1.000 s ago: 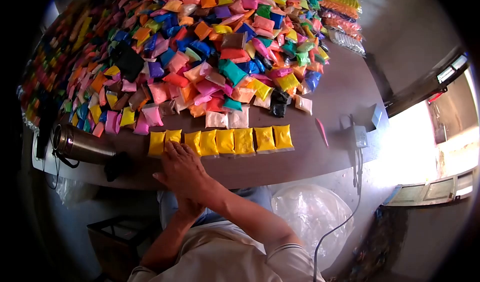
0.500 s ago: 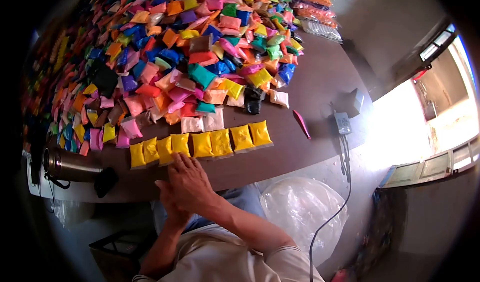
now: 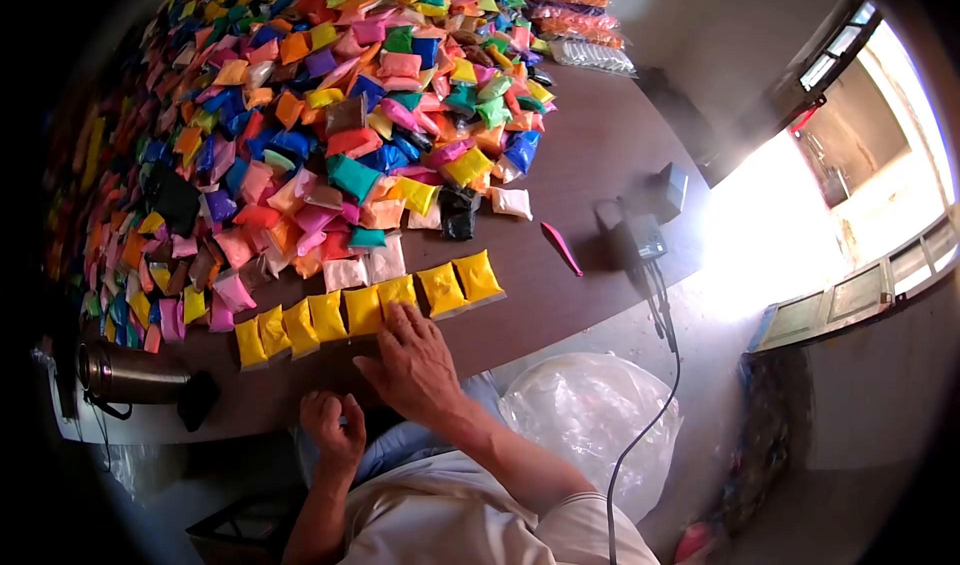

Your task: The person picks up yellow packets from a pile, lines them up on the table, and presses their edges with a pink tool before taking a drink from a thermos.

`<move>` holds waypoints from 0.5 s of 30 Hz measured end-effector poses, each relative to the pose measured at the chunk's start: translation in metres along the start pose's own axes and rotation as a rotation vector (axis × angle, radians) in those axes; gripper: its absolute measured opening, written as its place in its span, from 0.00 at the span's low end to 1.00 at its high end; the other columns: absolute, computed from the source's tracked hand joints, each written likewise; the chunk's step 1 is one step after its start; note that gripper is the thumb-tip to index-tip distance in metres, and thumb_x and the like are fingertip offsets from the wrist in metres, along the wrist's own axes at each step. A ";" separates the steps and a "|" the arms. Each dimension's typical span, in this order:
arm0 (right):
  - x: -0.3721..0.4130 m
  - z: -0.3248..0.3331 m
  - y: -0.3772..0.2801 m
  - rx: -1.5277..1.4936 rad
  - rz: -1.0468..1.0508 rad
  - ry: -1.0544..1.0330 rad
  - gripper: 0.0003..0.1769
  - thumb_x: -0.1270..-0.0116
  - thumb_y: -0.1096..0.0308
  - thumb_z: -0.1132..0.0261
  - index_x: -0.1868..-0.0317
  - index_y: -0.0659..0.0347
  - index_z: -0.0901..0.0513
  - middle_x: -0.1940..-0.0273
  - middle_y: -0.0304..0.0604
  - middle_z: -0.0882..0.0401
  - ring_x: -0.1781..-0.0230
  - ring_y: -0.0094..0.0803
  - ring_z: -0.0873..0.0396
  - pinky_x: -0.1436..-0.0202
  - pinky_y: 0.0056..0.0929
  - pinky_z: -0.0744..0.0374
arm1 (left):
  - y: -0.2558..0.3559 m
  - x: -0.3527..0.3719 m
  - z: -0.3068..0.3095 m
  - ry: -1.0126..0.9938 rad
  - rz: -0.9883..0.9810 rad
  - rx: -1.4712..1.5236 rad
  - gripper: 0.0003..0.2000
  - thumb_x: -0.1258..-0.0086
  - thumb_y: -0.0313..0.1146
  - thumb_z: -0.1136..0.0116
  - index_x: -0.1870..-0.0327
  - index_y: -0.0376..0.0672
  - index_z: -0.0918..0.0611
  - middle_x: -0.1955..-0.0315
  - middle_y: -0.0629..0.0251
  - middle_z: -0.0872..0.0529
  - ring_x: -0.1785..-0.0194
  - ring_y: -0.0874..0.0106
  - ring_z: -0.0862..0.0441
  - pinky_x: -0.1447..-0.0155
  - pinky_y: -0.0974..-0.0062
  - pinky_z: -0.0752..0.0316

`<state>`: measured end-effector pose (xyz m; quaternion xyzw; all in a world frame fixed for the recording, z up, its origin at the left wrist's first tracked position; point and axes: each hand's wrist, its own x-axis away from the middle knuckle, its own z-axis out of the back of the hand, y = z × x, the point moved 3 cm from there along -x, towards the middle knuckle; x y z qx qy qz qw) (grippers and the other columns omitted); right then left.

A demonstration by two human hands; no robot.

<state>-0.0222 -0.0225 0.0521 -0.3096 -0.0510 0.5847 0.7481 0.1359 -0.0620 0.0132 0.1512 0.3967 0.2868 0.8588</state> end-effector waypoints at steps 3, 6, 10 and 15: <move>0.000 0.006 -0.002 -0.126 0.023 -0.003 0.21 0.38 0.61 0.36 0.49 0.68 0.23 0.39 0.57 0.30 0.37 0.50 0.33 0.35 0.44 0.34 | -0.001 0.001 -0.001 0.004 0.003 -0.012 0.12 0.41 0.24 0.43 0.82 0.43 0.33 0.83 0.61 0.30 0.76 0.58 0.31 0.70 0.61 0.38; -0.002 0.019 0.027 -0.062 -0.030 0.174 0.18 0.38 0.65 0.37 0.51 0.67 0.23 0.42 0.56 0.28 0.40 0.50 0.30 0.37 0.44 0.32 | -0.002 0.003 0.000 -0.009 -0.008 -0.019 0.12 0.41 0.25 0.43 0.81 0.43 0.33 0.83 0.62 0.30 0.76 0.59 0.30 0.70 0.61 0.37; -0.007 0.046 0.067 0.136 -0.127 0.296 0.17 0.39 0.68 0.38 0.51 0.67 0.23 0.44 0.56 0.26 0.41 0.52 0.29 0.37 0.43 0.31 | -0.001 0.002 0.002 -0.006 0.004 -0.011 0.12 0.41 0.24 0.44 0.81 0.43 0.33 0.83 0.62 0.29 0.75 0.59 0.30 0.70 0.61 0.37; -0.005 0.037 0.080 0.115 -0.164 0.257 0.21 0.41 0.67 0.35 0.50 0.69 0.24 0.42 0.58 0.28 0.39 0.54 0.31 0.35 0.43 0.33 | -0.002 0.002 -0.001 -0.004 -0.019 -0.015 0.13 0.42 0.24 0.44 0.81 0.44 0.35 0.82 0.63 0.29 0.75 0.58 0.30 0.69 0.61 0.36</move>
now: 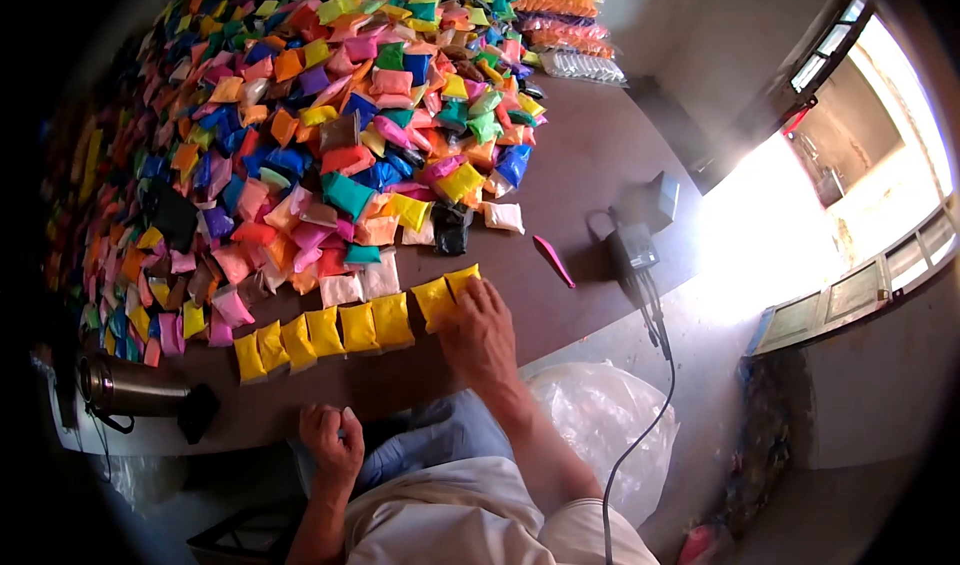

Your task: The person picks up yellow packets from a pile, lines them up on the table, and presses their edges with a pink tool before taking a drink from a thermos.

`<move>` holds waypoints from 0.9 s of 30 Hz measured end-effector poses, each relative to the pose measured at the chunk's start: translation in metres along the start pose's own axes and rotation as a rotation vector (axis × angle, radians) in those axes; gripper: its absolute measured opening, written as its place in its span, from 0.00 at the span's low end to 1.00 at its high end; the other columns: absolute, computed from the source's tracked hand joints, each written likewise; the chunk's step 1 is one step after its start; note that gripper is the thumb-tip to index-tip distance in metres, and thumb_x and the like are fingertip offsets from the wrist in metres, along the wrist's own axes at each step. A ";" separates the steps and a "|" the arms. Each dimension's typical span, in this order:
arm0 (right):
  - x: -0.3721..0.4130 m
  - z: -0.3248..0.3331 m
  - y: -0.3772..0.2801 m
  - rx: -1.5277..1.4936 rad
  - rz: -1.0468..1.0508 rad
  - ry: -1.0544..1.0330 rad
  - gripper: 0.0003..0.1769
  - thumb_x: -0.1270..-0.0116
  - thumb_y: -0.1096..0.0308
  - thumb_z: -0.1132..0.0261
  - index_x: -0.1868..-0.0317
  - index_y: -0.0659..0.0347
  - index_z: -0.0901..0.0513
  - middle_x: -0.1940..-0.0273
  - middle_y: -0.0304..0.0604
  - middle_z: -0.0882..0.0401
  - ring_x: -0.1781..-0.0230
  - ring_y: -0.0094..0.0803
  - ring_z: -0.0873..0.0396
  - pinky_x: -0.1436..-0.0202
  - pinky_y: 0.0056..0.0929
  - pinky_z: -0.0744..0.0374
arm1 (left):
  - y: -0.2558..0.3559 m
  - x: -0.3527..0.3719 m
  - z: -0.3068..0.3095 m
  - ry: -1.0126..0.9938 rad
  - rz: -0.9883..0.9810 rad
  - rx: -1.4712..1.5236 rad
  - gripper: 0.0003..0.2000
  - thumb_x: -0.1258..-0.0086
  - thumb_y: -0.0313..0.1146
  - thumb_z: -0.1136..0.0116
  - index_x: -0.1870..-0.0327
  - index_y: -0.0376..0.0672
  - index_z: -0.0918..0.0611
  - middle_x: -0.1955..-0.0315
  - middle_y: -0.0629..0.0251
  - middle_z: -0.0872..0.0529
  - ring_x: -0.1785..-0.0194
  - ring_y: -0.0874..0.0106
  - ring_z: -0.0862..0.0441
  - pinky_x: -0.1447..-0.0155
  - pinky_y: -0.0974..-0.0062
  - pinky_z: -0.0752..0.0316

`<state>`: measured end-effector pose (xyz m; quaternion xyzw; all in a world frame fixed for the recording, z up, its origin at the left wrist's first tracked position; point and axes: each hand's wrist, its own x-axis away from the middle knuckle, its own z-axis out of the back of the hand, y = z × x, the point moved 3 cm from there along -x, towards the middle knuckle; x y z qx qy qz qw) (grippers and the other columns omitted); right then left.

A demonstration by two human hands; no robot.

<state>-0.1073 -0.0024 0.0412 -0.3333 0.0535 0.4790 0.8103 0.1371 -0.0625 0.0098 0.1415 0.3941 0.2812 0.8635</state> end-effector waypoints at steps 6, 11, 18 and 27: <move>0.005 -0.014 -0.017 0.044 -0.020 0.040 0.22 0.43 0.66 0.32 0.49 0.67 0.22 0.40 0.55 0.29 0.35 0.50 0.34 0.34 0.42 0.33 | -0.001 0.004 0.001 -0.022 0.005 -0.053 0.12 0.43 0.24 0.43 0.80 0.44 0.35 0.81 0.62 0.28 0.74 0.58 0.30 0.69 0.59 0.36; 0.001 0.002 -0.021 0.035 -0.034 0.102 0.18 0.43 0.69 0.33 0.52 0.65 0.22 0.41 0.52 0.28 0.37 0.49 0.32 0.37 0.42 0.31 | 0.001 0.001 0.003 -0.024 0.014 -0.013 0.11 0.43 0.26 0.43 0.79 0.44 0.33 0.80 0.62 0.27 0.72 0.57 0.28 0.67 0.60 0.33; -0.007 -0.002 -0.011 -0.056 -0.001 0.008 0.12 0.41 0.70 0.34 0.56 0.63 0.19 0.47 0.48 0.22 0.41 0.46 0.27 0.39 0.41 0.28 | 0.001 0.002 0.002 -0.025 0.016 -0.031 0.12 0.43 0.26 0.43 0.81 0.44 0.34 0.82 0.62 0.28 0.74 0.58 0.29 0.69 0.60 0.34; -0.058 0.000 -0.023 -0.110 0.045 0.093 0.04 0.39 0.72 0.36 0.66 0.63 0.20 0.54 0.46 0.20 0.51 0.45 0.22 0.47 0.38 0.24 | 0.001 0.001 0.002 -0.025 0.027 -0.026 0.13 0.43 0.26 0.43 0.82 0.44 0.35 0.83 0.62 0.29 0.75 0.59 0.30 0.69 0.60 0.35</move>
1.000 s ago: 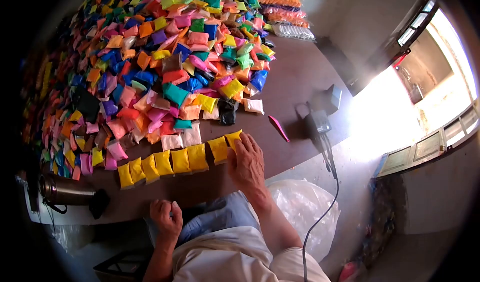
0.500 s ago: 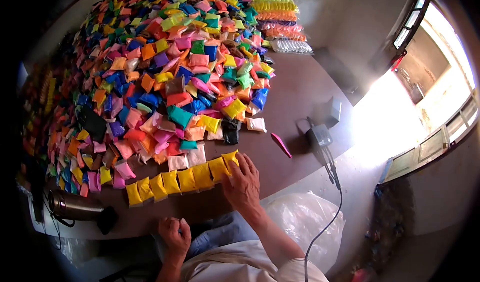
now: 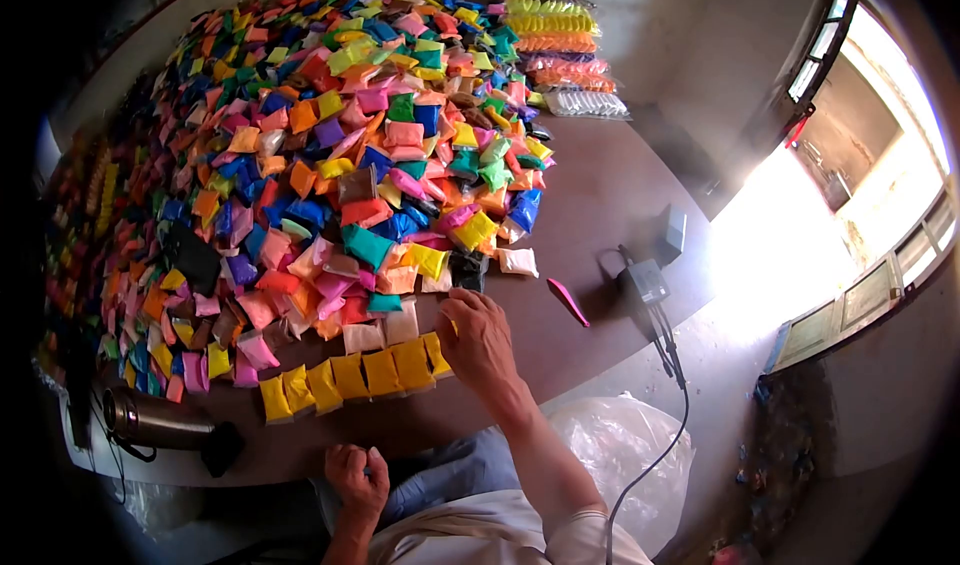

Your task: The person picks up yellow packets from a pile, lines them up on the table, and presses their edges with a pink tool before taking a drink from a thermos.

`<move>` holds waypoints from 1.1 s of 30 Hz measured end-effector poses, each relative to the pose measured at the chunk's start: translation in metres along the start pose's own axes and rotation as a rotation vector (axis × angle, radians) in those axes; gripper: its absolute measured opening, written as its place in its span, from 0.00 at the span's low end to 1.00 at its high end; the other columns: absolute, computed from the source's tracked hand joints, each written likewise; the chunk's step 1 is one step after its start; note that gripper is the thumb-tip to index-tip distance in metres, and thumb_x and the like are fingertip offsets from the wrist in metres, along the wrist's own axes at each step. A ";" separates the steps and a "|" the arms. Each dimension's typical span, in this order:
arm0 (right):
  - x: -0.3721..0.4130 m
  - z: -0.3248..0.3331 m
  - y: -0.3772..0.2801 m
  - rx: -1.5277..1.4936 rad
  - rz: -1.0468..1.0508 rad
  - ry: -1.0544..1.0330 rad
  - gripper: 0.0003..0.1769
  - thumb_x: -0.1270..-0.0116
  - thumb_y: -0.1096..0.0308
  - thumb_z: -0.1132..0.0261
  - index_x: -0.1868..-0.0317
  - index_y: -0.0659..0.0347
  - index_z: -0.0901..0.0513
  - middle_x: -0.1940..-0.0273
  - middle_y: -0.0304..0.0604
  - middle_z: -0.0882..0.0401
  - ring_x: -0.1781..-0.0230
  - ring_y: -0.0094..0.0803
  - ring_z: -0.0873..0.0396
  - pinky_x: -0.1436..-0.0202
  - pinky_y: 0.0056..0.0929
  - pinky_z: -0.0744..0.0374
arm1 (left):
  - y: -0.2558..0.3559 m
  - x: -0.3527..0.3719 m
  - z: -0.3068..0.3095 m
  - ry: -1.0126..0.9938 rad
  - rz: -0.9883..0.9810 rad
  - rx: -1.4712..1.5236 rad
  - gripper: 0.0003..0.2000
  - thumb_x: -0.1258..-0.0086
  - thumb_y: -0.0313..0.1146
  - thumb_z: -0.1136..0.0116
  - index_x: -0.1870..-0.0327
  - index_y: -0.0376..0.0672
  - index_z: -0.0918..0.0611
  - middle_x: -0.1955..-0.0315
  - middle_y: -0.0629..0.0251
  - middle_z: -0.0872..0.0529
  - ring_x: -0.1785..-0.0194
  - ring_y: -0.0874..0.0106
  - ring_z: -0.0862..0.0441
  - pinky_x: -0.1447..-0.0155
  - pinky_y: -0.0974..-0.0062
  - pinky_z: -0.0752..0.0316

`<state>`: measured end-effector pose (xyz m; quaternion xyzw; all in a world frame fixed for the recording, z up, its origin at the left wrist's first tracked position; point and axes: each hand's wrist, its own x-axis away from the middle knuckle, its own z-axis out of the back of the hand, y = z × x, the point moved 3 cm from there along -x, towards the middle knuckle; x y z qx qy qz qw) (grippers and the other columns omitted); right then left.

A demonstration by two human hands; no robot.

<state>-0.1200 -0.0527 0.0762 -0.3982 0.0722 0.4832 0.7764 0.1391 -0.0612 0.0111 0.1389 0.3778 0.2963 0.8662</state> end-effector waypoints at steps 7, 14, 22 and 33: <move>-0.028 -0.016 0.019 -0.012 -0.005 -0.092 0.04 0.41 0.72 0.37 0.66 0.63 0.21 0.60 0.47 0.20 0.56 0.46 0.22 0.53 0.39 0.24 | 0.000 -0.007 0.001 -0.029 0.020 -0.010 0.15 0.42 0.26 0.43 0.84 0.44 0.36 0.85 0.61 0.30 0.78 0.58 0.30 0.71 0.61 0.35; -0.063 -0.017 0.049 -0.050 -0.042 0.074 0.08 0.40 0.71 0.39 0.59 0.61 0.20 0.56 0.48 0.20 0.54 0.49 0.24 0.52 0.40 0.25 | 0.006 -0.023 0.000 -0.079 0.063 -0.058 0.15 0.42 0.27 0.42 0.86 0.43 0.34 0.87 0.60 0.30 0.80 0.57 0.29 0.74 0.61 0.33; -0.127 -0.041 0.082 0.118 0.231 0.036 0.08 0.42 0.69 0.37 0.64 0.64 0.17 0.54 0.50 0.19 0.51 0.46 0.22 0.47 0.37 0.24 | 0.004 -0.021 -0.003 -0.060 0.035 -0.109 0.16 0.44 0.26 0.40 0.86 0.43 0.35 0.87 0.60 0.29 0.80 0.57 0.28 0.75 0.61 0.33; -0.141 -0.055 0.088 0.220 0.226 -0.033 0.11 0.45 0.68 0.37 0.61 0.57 0.17 0.65 0.43 0.16 0.54 0.42 0.23 0.44 0.38 0.32 | 0.001 -0.017 -0.003 -0.029 0.035 -0.086 0.16 0.45 0.26 0.39 0.86 0.44 0.35 0.87 0.61 0.30 0.81 0.57 0.29 0.75 0.60 0.33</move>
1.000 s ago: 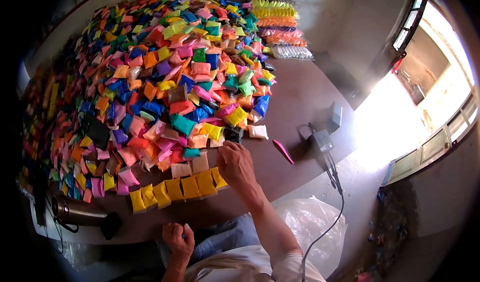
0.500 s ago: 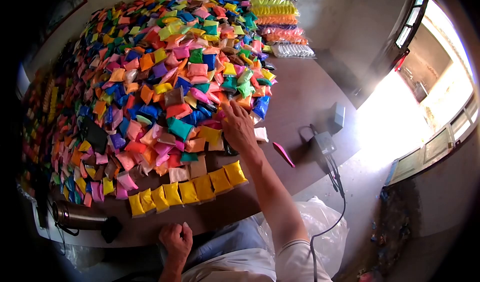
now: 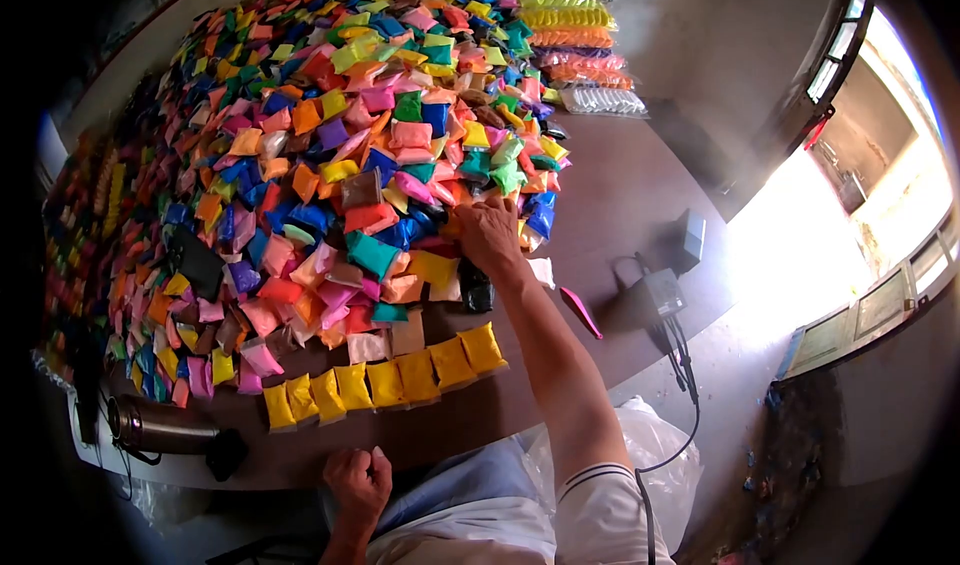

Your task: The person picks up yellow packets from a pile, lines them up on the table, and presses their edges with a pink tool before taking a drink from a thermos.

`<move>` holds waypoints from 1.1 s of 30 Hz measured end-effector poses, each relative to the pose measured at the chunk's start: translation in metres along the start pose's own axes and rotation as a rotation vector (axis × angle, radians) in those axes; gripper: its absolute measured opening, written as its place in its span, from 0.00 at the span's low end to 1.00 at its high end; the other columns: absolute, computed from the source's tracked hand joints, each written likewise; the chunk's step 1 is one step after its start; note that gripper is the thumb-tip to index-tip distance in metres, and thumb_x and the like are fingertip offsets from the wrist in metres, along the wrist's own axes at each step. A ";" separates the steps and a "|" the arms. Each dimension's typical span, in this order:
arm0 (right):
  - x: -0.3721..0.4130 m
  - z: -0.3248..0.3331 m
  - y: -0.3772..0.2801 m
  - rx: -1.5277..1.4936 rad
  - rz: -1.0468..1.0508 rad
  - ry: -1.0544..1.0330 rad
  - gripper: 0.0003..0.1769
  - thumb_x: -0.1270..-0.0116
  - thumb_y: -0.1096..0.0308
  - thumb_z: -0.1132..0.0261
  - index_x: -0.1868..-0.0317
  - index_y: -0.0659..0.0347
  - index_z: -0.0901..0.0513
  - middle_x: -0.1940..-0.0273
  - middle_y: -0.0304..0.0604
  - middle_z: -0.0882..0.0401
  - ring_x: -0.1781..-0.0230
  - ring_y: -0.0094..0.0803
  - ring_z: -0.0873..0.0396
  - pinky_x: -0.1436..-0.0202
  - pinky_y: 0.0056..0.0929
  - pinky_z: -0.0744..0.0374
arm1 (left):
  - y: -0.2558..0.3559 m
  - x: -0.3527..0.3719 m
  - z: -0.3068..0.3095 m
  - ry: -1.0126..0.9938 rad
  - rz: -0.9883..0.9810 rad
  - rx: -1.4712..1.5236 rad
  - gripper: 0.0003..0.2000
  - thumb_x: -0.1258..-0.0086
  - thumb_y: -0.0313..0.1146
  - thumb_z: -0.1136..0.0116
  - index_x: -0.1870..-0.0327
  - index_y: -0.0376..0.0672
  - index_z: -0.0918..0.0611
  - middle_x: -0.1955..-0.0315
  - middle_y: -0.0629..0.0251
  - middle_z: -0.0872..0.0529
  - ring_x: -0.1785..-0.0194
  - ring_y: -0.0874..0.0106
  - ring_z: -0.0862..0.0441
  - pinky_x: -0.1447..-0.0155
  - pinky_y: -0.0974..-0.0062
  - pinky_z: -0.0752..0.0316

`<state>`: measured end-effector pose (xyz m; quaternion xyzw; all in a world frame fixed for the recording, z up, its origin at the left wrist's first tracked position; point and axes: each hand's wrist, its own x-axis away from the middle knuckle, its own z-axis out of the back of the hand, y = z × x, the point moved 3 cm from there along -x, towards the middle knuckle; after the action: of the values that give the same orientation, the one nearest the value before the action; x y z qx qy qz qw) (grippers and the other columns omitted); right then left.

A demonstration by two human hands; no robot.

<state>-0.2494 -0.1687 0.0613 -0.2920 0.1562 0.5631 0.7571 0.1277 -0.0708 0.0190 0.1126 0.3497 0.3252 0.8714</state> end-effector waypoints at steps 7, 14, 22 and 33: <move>0.000 -0.003 -0.005 0.078 0.051 0.001 0.13 0.47 0.65 0.33 0.59 0.53 0.16 0.62 0.40 0.16 0.51 0.39 0.24 0.43 0.37 0.33 | 0.000 0.002 0.001 0.003 -0.001 0.009 0.16 0.45 0.26 0.39 0.86 0.45 0.35 0.87 0.61 0.30 0.81 0.57 0.29 0.75 0.62 0.33; 0.006 0.036 -0.016 -0.002 0.050 0.218 0.08 0.40 0.69 0.37 0.60 0.58 0.17 0.57 0.45 0.17 0.46 0.43 0.25 0.43 0.40 0.30 | -0.002 0.004 0.000 0.022 -0.004 0.033 0.16 0.45 0.26 0.40 0.85 0.45 0.36 0.87 0.62 0.30 0.80 0.58 0.28 0.74 0.62 0.33; 0.061 0.073 -0.049 -0.981 -0.722 -0.046 0.14 0.28 0.62 0.42 0.53 0.65 0.23 0.67 0.37 0.23 0.69 0.21 0.24 0.69 0.24 0.23 | -0.004 0.005 0.006 -0.036 0.049 0.093 0.16 0.45 0.27 0.40 0.85 0.46 0.36 0.87 0.63 0.31 0.80 0.59 0.31 0.75 0.62 0.35; 0.204 0.047 -0.173 -1.591 -0.875 -0.636 0.19 0.30 0.63 0.39 0.44 0.65 0.25 0.58 0.37 0.20 0.60 0.25 0.20 0.58 0.23 0.21 | -0.011 0.003 0.020 -0.087 0.191 0.454 0.07 0.42 0.33 0.40 0.77 0.44 0.24 0.82 0.64 0.25 0.75 0.61 0.26 0.71 0.66 0.32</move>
<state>-0.0255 -0.0181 0.0286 -0.5862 -0.6069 0.2246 0.4875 0.1485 -0.0761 0.0273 0.3518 0.3635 0.3143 0.8033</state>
